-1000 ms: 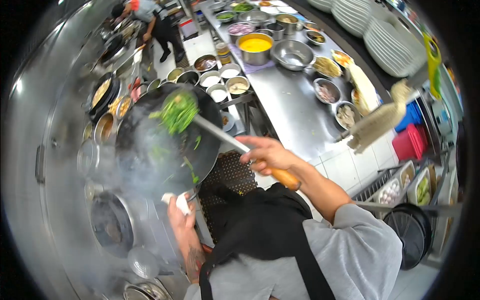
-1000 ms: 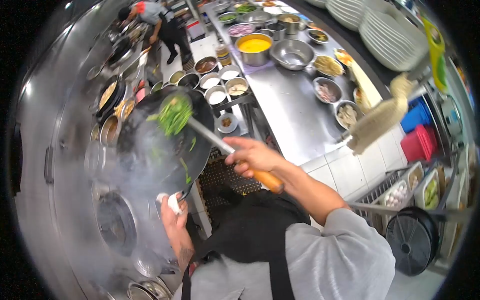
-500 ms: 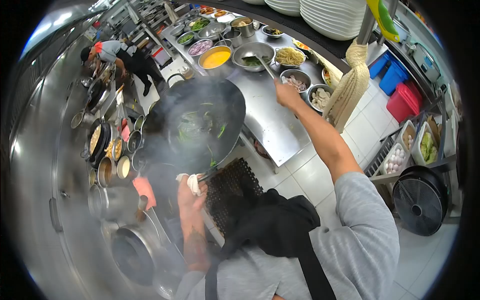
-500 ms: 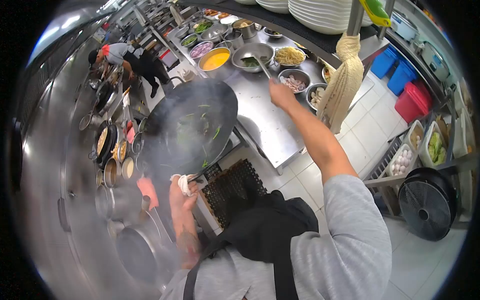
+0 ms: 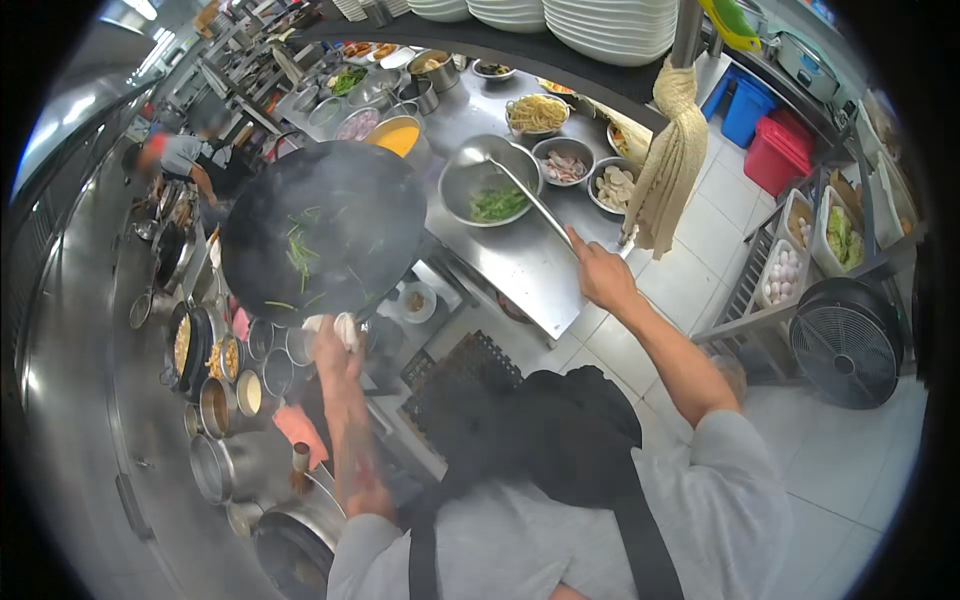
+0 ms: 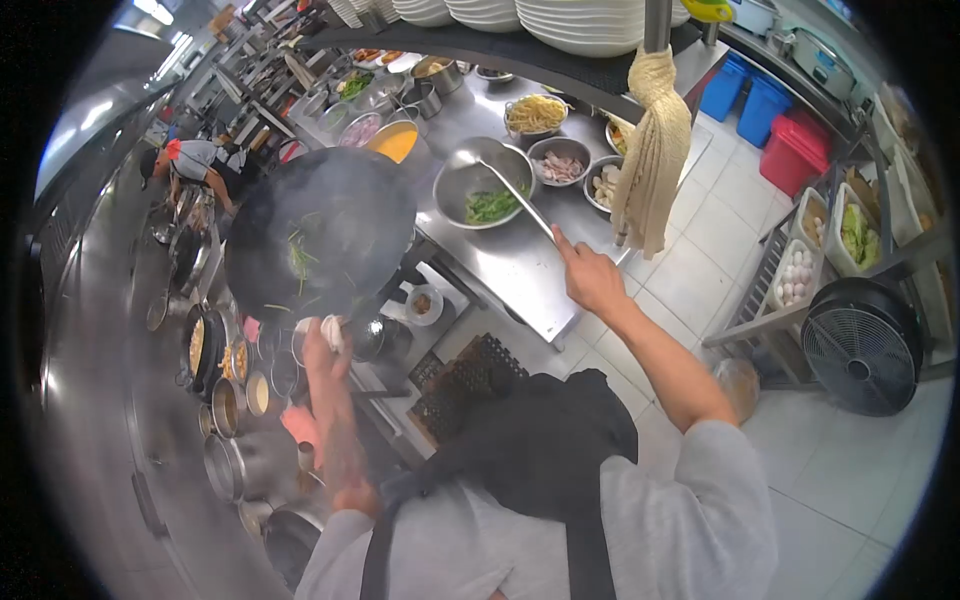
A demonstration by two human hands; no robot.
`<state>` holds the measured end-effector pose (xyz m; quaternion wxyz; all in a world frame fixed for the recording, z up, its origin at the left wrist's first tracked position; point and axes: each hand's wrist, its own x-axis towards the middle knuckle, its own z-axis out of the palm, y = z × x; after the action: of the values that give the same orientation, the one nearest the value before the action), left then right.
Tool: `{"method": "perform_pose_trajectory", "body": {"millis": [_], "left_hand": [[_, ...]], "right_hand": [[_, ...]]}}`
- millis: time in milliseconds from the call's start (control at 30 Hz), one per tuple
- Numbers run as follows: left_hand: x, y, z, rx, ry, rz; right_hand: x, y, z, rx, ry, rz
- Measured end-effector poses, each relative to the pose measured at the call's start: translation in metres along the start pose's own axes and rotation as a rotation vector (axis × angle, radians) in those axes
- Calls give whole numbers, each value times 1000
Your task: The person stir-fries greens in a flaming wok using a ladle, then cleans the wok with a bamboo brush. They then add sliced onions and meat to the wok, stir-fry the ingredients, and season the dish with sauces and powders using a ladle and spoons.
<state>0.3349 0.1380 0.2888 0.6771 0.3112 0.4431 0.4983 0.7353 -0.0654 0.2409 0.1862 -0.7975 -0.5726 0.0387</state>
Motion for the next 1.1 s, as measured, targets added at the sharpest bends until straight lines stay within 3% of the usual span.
{"method": "perform_pose_trajectory", "body": {"millis": [100,167,233,267,300,333,367,400,467,567,600,667,733,800,867,933,967,1033,1100], "left_hand": [[33,-17,21,-14,-8,22],[47,-25,35,-11,7,38],[55,-22,38,-179,-222,-102],[43,-16,52,-257,-224,-138],[43,-20,62,-175,-92,-131],[41,-33,67,-44,13,-58],[28,-27,81,-27,-12,-42],[37,-34,81,-77,3,30],[49,-42,72,-61,-79,65],[42,-41,77,-40,-98,78],[43,-39,76,63,-75,99],[48,-29,72,-1,-164,68],[61,-13,58,31,-219,15],[71,0,41,63,-264,-42],[79,10,29,38,-290,-99],[79,13,22,79,-266,-87],[80,14,21,123,-270,-70],[76,11,26,172,-287,-63],[72,4,39,92,-318,50]], "right_hand": [[-7,-41,-19,204,151,-68],[-21,-73,-24,549,218,-196],[-20,-87,11,728,143,-208],[-13,-97,16,764,129,-234],[-5,-107,20,801,114,-259],[5,-120,0,910,-47,-68],[22,-131,-13,1003,-196,127],[40,-143,-14,1005,-187,121],[72,-167,-15,1298,-86,266],[122,-173,10,1538,-171,291],[117,-177,8,1540,-179,280],[88,-172,3,1317,-405,60],[49,-144,21,879,-194,-246],[16,-96,25,555,11,-379],[0,-63,-13,386,-234,-105],[2,-50,-25,348,-163,-93],[14,-56,-17,333,30,-241],[40,-117,-34,445,-87,-49],[73,-150,0,528,-38,-103]]}}
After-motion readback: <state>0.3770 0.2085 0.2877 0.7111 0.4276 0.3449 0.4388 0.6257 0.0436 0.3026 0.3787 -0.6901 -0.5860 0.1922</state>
